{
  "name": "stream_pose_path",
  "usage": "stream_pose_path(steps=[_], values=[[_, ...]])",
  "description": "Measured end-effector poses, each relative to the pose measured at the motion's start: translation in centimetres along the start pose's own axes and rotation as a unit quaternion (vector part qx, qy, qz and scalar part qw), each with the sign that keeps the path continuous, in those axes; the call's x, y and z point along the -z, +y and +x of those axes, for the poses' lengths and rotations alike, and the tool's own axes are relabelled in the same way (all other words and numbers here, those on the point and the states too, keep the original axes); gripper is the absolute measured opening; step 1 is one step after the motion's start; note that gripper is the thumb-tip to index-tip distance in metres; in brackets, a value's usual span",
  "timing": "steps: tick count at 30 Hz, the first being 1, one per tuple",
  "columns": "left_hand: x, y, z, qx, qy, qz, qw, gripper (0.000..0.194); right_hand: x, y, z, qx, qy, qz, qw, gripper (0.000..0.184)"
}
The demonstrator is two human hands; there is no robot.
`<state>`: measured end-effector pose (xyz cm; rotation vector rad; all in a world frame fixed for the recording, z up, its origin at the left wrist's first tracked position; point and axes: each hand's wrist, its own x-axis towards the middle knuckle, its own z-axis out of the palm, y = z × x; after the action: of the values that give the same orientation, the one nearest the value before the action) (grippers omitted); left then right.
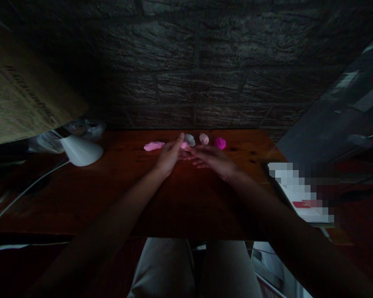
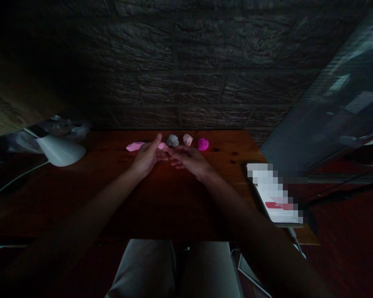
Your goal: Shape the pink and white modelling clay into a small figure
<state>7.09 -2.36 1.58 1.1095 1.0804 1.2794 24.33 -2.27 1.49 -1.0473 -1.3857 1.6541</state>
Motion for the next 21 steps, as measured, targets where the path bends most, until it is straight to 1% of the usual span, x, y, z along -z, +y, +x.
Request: stream_pose_path(steps=[3, 5, 7, 11, 13, 15, 17, 18, 20, 21], values=[[0.04, -0.14, 0.15, 0.028, 0.029, 0.009, 0.999, 0.057, -0.01, -0.03, -0.04, 0.062, 0.016, -0.01, 0.998, 0.051], [0.04, -0.29, 0.22, 0.04, 0.034, 0.017, 0.998, 0.061, -0.1, -0.02, -0.02, 0.106, 0.011, -0.015, 0.994, 0.056], [-0.04, -0.43, 0.21, 0.038, 0.022, 0.026, 0.999, 0.062, -0.23, 0.05, 0.03, 0.139, -0.012, -0.018, 0.99, 0.051], [-0.29, -0.61, -0.07, 0.018, -0.024, 0.044, 0.999, 0.061, -0.53, 0.23, 0.11, 0.191, -0.068, -0.033, 0.979, 0.042], [-0.33, -0.62, -0.26, 0.014, -0.046, 0.052, 0.997, 0.061, -0.65, 0.28, 0.12, 0.206, -0.079, -0.036, 0.975, 0.039], [-0.31, -0.59, -0.4, 0.023, -0.065, 0.057, 0.996, 0.061, -0.7, 0.35, 0.16, 0.205, -0.083, -0.037, 0.974, 0.037], [-0.27, -0.56, -0.45, 0.033, -0.076, 0.058, 0.995, 0.062, -0.64, 0.45, 0.27, 0.198, -0.073, -0.042, 0.977, 0.036], [-0.26, -0.56, -0.44, 0.035, -0.078, 0.055, 0.995, 0.062, -0.57, 0.5, 0.34, 0.196, -0.059, -0.043, 0.978, 0.036], [-0.27, -0.55, -0.36, 0.038, -0.079, 0.041, 0.995, 0.058, -0.33, 0.57, 0.48, 0.196, -0.013, -0.044, 0.98, 0.038], [-0.28, -0.54, -0.32, 0.041, -0.08, 0.029, 0.996, 0.053, -0.19, 0.56, 0.54, 0.196, 0.013, -0.044, 0.98, 0.039]])
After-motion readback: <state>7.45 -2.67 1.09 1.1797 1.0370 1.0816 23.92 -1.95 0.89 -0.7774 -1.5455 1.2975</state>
